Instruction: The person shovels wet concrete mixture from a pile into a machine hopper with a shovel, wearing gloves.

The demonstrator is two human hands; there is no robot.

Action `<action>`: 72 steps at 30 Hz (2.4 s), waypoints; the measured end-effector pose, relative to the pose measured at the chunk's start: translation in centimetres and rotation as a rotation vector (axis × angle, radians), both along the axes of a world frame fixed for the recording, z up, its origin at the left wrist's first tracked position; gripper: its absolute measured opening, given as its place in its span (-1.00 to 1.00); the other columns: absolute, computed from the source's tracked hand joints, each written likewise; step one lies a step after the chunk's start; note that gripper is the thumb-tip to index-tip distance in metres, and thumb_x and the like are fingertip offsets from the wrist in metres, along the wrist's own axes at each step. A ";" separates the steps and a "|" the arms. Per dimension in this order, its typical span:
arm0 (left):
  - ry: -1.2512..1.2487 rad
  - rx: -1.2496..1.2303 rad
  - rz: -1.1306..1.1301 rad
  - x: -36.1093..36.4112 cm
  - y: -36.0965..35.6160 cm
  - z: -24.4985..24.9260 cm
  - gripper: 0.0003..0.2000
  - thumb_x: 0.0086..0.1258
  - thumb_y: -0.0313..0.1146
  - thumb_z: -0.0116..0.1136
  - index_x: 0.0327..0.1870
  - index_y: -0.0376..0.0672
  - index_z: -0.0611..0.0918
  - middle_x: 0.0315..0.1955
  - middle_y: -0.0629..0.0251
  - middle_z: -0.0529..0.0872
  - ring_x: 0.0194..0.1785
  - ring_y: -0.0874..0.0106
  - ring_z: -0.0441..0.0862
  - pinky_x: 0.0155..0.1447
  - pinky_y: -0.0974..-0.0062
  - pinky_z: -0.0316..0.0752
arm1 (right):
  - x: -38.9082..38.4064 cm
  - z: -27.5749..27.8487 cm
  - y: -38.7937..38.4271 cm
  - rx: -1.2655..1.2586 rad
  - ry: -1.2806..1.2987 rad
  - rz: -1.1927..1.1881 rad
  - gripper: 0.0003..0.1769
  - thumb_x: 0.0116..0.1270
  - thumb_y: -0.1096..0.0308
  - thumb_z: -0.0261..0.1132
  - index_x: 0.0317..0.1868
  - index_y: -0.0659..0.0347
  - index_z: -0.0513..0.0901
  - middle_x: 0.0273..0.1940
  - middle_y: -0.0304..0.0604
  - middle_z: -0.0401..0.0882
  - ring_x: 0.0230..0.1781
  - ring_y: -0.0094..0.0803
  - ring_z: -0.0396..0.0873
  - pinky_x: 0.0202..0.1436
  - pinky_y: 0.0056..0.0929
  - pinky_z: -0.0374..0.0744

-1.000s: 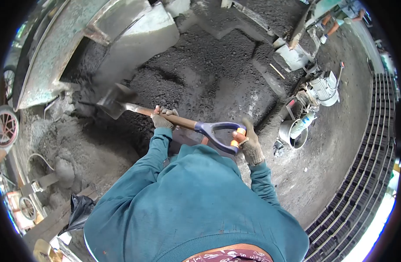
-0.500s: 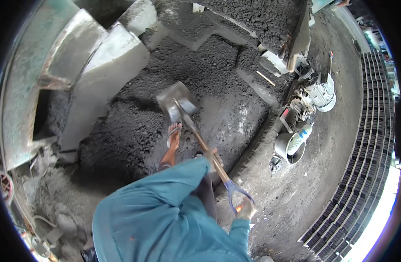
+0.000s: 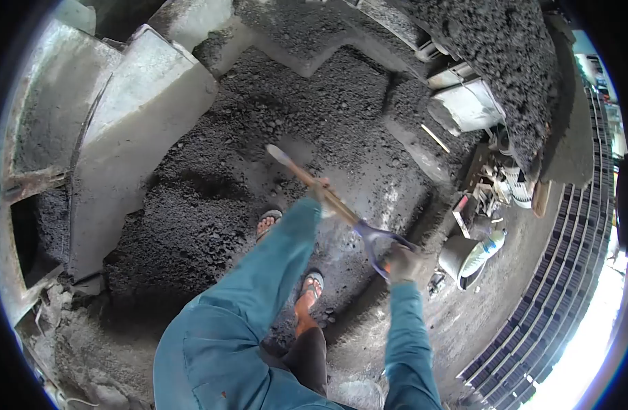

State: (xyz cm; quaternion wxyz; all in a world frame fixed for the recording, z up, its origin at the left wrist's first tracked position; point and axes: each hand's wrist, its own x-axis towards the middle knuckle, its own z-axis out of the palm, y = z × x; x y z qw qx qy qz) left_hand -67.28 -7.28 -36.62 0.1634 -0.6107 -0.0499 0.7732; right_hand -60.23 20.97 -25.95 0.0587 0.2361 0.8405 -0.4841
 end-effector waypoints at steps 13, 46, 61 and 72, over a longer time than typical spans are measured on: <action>0.213 -0.266 -0.156 19.4 -0.6 -3.2 -0.74 0.44 0.03 0.20 -0.34 0.12 0.49 -0.47 0.42 0.47 -0.33 0.29 0.46 -0.18 0.06 0.49 | 19.1 2.0 -0.7 -0.449 -0.316 -0.476 -0.68 0.16 0.63 0.25 -0.03 0.31 0.62 -0.40 -0.20 0.59 -0.57 -0.46 0.53 -0.58 -0.39 0.49; 0.075 -0.390 0.113 33.9 13.0 31.0 -0.93 0.38 -0.36 0.14 -0.22 -0.01 0.50 -0.44 0.18 0.55 -0.50 0.15 0.55 -0.26 -0.07 0.60 | 26.3 30.2 16.1 -0.566 -0.455 -0.133 -0.88 0.25 0.45 0.40 -0.29 0.25 0.60 -0.51 -0.17 0.57 -0.64 -0.31 0.50 -0.54 -0.24 0.55; 0.595 -0.279 0.403 62.3 -10.8 24.3 -0.82 0.42 -0.18 0.13 -0.33 -0.03 0.63 -0.45 0.27 0.60 -0.47 0.23 0.52 -0.47 0.21 0.29 | 31.4 42.4 -10.9 -0.118 0.276 1.247 -0.59 0.06 0.36 0.54 -0.05 0.23 0.68 -0.29 -0.23 0.71 -0.27 -0.48 0.66 -0.10 -0.48 0.62; -1.635 -1.419 -0.289 101.2 -36.0 64.3 -0.04 0.35 0.11 0.28 0.63 -0.05 -0.01 0.12 0.11 0.71 0.16 0.17 0.71 0.17 0.14 0.57 | 40.9 38.5 -21.0 0.046 0.333 1.145 -0.73 0.05 0.37 0.48 -0.23 0.24 0.66 -0.36 -0.15 0.71 -0.32 -0.42 0.66 -0.15 -0.43 0.62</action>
